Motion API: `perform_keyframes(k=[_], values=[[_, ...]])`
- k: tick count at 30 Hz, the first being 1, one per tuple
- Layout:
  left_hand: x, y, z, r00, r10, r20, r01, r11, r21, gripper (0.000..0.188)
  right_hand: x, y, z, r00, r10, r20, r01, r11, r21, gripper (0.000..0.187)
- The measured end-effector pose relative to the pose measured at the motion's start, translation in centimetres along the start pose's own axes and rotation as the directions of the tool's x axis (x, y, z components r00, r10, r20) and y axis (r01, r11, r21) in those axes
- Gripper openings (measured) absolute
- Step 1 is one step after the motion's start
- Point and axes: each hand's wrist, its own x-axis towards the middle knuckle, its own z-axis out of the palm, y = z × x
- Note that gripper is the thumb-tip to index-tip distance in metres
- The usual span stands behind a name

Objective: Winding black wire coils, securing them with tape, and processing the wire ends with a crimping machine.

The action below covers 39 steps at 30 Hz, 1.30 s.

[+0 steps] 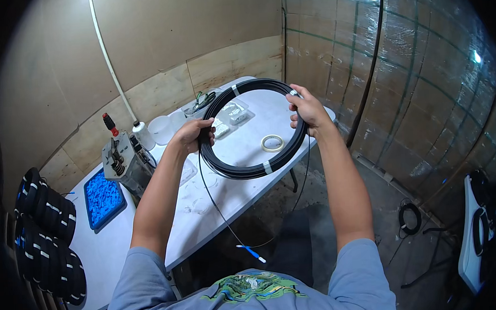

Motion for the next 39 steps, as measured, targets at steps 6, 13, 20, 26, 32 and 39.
perform_keyframes(k=[6,13,20,26,32,39], values=[[-4.6,1.8,1.6,0.984,0.176,0.029,-0.178,0.980,0.086,0.015,3.1,6.1,-2.3,0.991,0.049,0.122,-0.076,0.971,0.228,0.053],[-6.2,2.0,2.6,0.913,0.403,0.067,-0.398,0.841,0.367,0.053,1.9,9.4,-0.6,0.968,-0.246,0.054,0.199,0.879,0.434,0.053],[-4.5,0.7,0.2,0.841,0.529,0.112,-0.540,0.828,0.149,0.049,-2.0,5.6,0.7,0.921,-0.386,-0.042,0.386,0.896,0.219,0.053],[-3.3,-2.6,-0.6,0.908,0.394,-0.142,-0.345,0.896,0.279,0.045,-2.3,6.1,1.1,0.969,-0.232,-0.080,0.223,0.969,-0.105,0.056],[-2.0,-9.6,-4.7,0.863,0.440,-0.250,-0.112,0.647,0.754,0.044,0.0,14.4,1.4,0.999,0.031,-0.034,-0.040,0.955,-0.293,0.061],[-0.3,-15.8,-5.4,0.805,0.529,-0.268,0.159,0.242,0.957,0.029,2.2,22.7,1.4,0.974,-0.227,0.020,0.134,0.497,-0.858,0.053]])
